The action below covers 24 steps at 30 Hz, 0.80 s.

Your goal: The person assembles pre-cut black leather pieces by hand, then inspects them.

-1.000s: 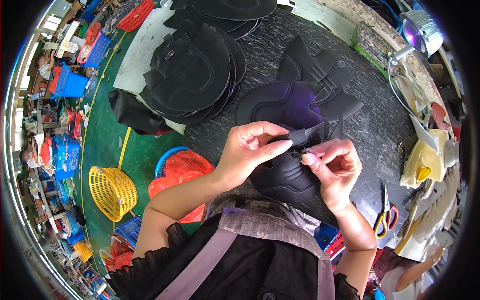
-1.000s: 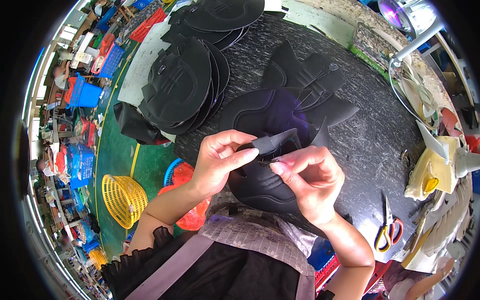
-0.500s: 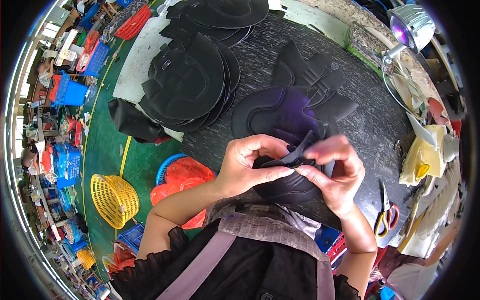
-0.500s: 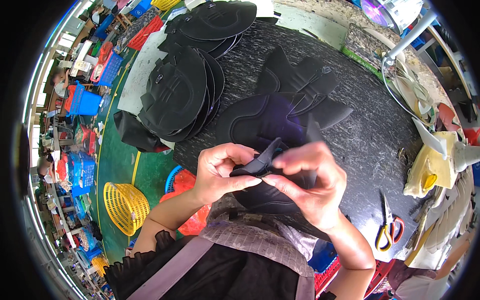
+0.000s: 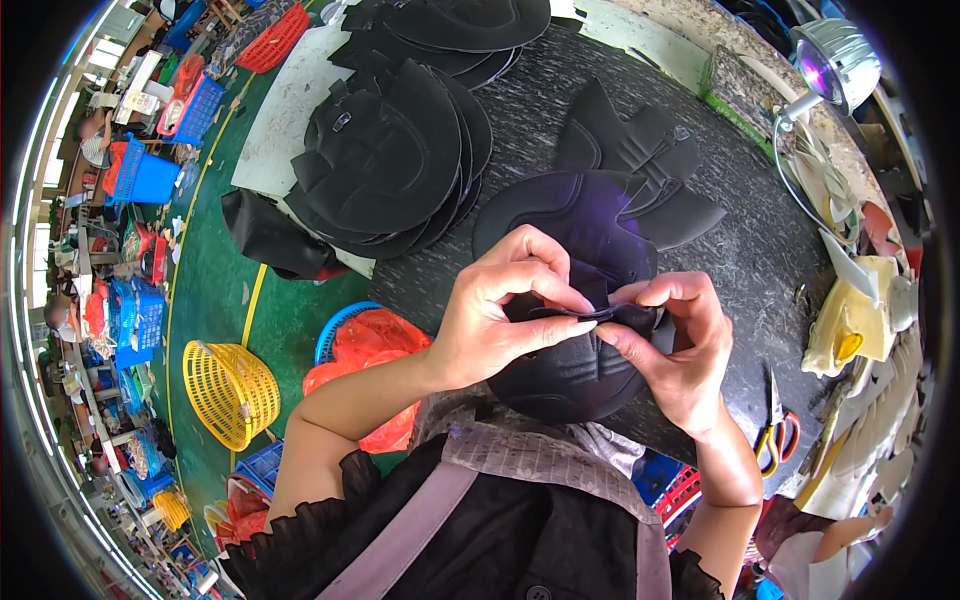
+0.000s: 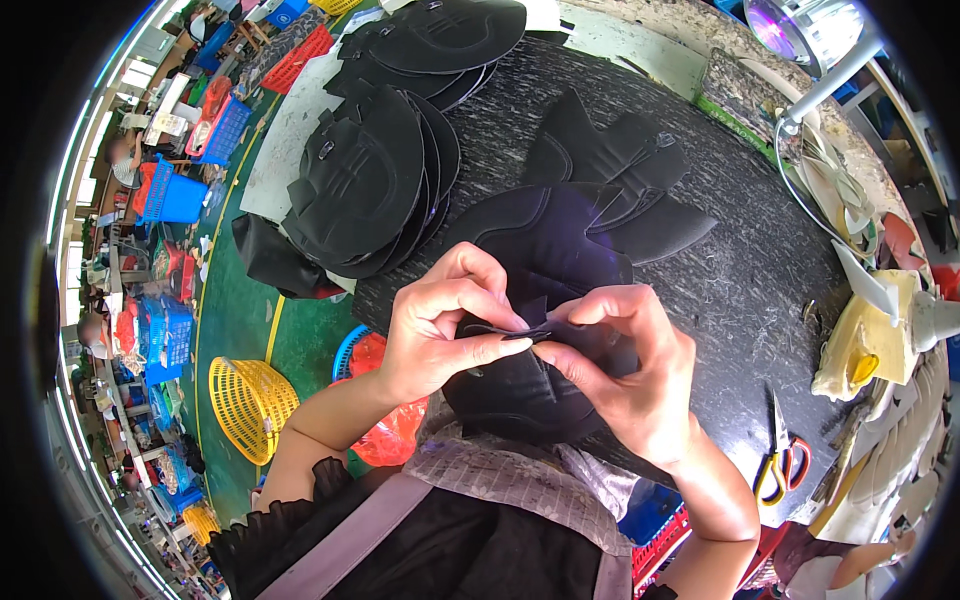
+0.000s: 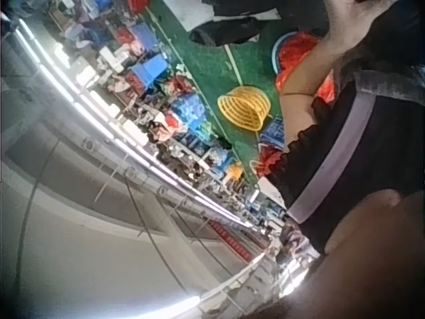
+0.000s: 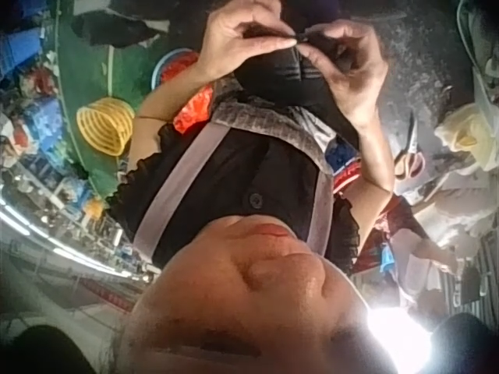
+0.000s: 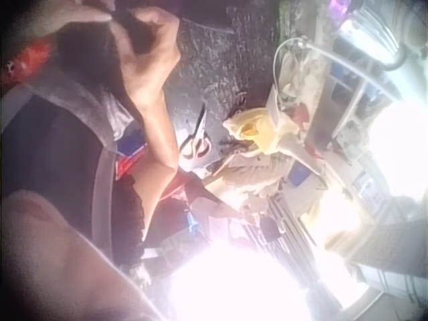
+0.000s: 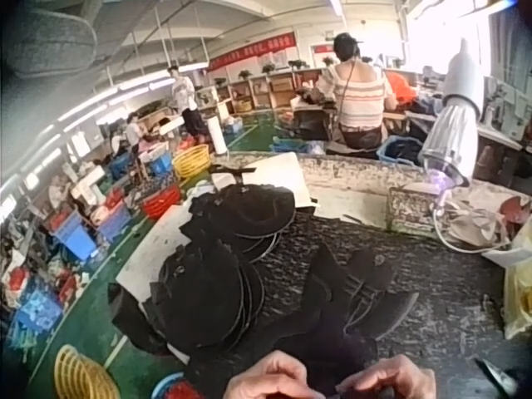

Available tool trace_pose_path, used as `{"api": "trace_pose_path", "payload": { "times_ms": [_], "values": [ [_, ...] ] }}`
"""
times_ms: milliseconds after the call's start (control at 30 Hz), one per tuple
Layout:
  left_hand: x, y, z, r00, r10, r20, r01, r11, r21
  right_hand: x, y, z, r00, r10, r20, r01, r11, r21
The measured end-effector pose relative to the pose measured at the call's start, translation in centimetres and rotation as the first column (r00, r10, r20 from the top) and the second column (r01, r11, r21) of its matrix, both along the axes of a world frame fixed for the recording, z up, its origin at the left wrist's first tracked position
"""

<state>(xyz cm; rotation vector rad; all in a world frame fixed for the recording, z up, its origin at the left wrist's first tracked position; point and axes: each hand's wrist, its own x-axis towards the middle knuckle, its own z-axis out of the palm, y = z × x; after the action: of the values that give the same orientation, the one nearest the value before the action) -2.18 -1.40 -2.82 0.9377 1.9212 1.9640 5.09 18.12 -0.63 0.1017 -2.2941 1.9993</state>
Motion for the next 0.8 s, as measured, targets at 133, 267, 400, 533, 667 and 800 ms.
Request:
{"api": "trace_pose_path", "payload": {
  "times_ms": [133,267,400,533,667,800],
  "values": [
    [-0.4,0.0,0.3,0.991,-0.033,-0.128,0.031,0.999,-0.016,0.1,-0.3,-0.4,0.967,0.149,0.205,-0.110,0.976,-0.190],
    [-0.4,0.1,0.7,0.959,-0.055,-0.278,0.051,0.998,-0.021,0.1,-0.1,0.3,0.913,0.237,0.332,-0.119,0.933,-0.340],
    [0.2,-0.6,1.4,0.941,-0.035,-0.337,0.038,0.999,0.003,0.5,-0.2,-0.1,0.948,0.232,0.219,-0.142,0.922,-0.360],
    [0.4,-0.8,0.9,0.952,-0.013,-0.307,0.031,0.998,0.055,-0.3,-0.6,-0.7,0.981,0.143,0.129,-0.104,0.957,-0.269],
    [-2.1,-4.9,4.9,0.913,0.365,0.181,-0.358,0.931,-0.068,-4.0,2.5,2.8,0.936,-0.016,-0.351,0.115,0.959,0.261],
    [-9.7,-12.1,4.7,0.759,0.642,0.111,-0.650,0.758,0.059,-1.5,9.3,2.0,0.926,-0.284,-0.249,0.345,0.904,0.252]
  ]
}}
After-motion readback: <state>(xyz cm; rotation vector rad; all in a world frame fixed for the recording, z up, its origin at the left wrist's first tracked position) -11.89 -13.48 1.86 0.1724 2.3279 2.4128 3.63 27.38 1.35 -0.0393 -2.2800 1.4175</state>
